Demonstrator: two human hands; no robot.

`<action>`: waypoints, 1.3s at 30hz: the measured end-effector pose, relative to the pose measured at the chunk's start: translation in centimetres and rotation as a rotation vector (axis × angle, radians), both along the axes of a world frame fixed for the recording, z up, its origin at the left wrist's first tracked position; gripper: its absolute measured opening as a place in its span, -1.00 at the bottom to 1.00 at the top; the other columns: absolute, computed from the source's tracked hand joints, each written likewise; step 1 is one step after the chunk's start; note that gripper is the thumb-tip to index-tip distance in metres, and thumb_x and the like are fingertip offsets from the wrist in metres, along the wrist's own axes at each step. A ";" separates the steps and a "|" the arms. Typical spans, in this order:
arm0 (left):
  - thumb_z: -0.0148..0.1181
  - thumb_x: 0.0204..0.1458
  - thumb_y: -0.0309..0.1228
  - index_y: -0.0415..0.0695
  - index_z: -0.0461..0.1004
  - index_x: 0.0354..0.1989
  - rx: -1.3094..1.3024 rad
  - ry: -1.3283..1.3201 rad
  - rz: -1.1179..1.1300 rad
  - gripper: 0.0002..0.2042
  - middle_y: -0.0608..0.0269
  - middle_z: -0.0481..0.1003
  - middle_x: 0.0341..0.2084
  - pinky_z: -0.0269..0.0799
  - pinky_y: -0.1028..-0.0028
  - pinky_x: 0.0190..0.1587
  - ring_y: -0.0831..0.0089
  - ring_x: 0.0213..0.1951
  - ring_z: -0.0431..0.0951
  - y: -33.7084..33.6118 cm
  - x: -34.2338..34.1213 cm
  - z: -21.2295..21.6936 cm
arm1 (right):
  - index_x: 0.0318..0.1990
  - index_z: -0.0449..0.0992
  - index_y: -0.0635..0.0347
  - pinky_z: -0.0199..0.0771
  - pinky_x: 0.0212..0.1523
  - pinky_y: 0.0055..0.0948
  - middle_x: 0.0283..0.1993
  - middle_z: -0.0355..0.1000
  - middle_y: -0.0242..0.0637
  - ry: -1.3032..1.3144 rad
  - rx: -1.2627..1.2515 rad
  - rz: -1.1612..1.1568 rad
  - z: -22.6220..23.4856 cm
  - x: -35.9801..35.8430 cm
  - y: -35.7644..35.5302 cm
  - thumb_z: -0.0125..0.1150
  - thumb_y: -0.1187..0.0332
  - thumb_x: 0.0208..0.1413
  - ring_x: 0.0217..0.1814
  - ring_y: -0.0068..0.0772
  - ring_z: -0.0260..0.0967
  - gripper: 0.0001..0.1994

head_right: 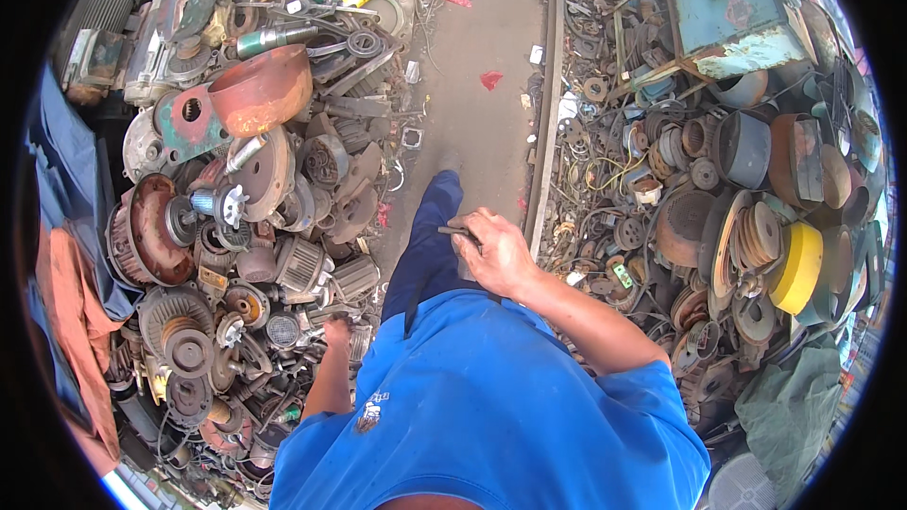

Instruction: The person sorts through a large pile of scrap metal parts in a junkyard, picking up various small metal pieces, inspecting them, and placing them into a metal bowl. The person handles bolts, nuts, and other hardware components one by one.

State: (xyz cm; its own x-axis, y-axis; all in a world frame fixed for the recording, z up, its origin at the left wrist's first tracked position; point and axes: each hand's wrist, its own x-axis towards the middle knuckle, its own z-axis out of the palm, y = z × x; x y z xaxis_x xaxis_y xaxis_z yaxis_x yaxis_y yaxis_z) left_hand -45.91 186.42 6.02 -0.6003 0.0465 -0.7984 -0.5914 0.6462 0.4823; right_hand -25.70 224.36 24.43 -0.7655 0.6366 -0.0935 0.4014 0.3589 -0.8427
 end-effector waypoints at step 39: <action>0.11 0.01 -0.53 -0.26 0.57 -0.26 -0.008 -0.292 -0.017 -0.84 0.19 0.53 -0.58 0.38 0.46 -0.56 0.44 -0.59 0.51 93.0 -20.9 -6.4 | -0.17 0.54 0.28 0.48 -0.08 -0.13 -0.21 0.52 0.07 -0.429 -0.099 0.026 -6.6 -28.1 93.6 0.23 0.41 0.11 -0.12 0.13 0.49 -0.82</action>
State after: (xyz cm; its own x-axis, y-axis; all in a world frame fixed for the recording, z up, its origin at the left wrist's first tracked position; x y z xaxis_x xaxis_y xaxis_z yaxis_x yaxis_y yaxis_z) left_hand -66.84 279.40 -0.35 -0.3444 0.0477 -0.9376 -0.6934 0.6604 0.2883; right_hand -53.77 317.97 17.84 -0.6597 0.5897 -0.4659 0.7144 0.2996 -0.6323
